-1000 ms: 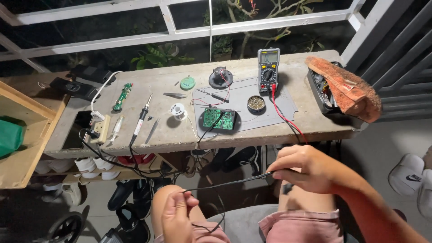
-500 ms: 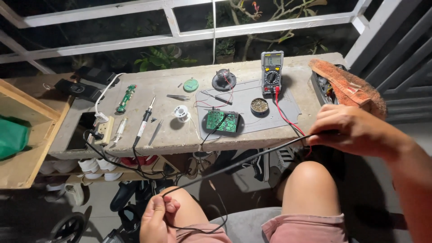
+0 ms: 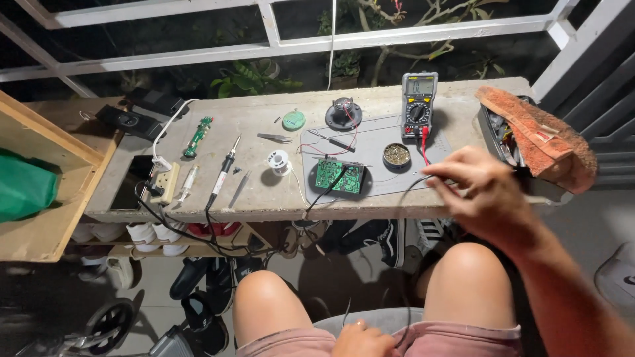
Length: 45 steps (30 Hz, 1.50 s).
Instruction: Soldering wires to a circuit board and testing the connections with a multimeter on a repair bench.
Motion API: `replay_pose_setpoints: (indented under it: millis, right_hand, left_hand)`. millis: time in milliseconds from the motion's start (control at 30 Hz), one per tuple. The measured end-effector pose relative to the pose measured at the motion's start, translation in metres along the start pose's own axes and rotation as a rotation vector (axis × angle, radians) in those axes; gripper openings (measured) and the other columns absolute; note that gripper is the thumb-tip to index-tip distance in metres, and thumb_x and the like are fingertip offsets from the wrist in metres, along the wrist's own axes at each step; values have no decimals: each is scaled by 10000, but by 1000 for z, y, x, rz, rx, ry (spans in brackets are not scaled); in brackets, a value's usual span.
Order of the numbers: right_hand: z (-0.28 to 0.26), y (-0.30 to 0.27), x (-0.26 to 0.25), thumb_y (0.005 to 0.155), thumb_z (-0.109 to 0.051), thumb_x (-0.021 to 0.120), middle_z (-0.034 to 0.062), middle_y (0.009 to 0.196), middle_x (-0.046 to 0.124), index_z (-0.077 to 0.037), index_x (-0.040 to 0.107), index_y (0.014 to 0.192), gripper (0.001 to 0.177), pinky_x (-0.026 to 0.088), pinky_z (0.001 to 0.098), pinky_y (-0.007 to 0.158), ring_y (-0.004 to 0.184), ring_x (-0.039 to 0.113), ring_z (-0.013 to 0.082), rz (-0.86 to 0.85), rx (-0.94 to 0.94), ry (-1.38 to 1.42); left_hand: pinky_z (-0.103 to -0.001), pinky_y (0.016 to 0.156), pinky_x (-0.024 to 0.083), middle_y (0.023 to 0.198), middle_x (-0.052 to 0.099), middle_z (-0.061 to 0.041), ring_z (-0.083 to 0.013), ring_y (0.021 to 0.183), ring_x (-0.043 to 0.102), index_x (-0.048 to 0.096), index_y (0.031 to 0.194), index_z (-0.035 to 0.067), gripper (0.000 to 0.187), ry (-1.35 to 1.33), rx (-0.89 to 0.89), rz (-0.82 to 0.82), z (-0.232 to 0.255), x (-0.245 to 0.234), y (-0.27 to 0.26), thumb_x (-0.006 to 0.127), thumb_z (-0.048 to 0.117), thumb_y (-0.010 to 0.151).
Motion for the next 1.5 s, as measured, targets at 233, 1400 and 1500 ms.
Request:
replay_pose_setpoints:
  millis: [233,1400,1500]
  right_hand:
    - [-24,-16,42,955,-178,921,9,1070,789,-176,874,1279,328,601,269,790,922,801,112,-149,-7,372]
    - [41,-68,263,1014,-131,649,57,1193,844,-257,766,1227,274,621,535,806,1046,819,344,-971,-179,-28]
    - [44,-51,267,1025,-303,595,25,1398,824,-279,813,1326,372,592,420,988,1248,794,256,-1062,359,-49]
  left_hand:
    - [-564,1024,559,1275,789,-188,-427,1202,715,786,1481,219,422,-125,-379,-515,60,-146,103,732,223,1063]
    - [-440,972,614,1187,879,-124,-336,1076,818,849,1303,52,336,-231,-146,81,-19,-253,211,755,287,1082]
    - [-388,969,643,1178,903,-85,-265,1079,847,877,1259,84,284,-297,-239,159,-32,-259,212,772,259,1062]
Point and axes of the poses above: each hand's wrist, its own y-axis towards the middle knuckle, its own x-axis out of the palm, z = x × y, the point moved 3 cm from there along y, towards the middle knuckle
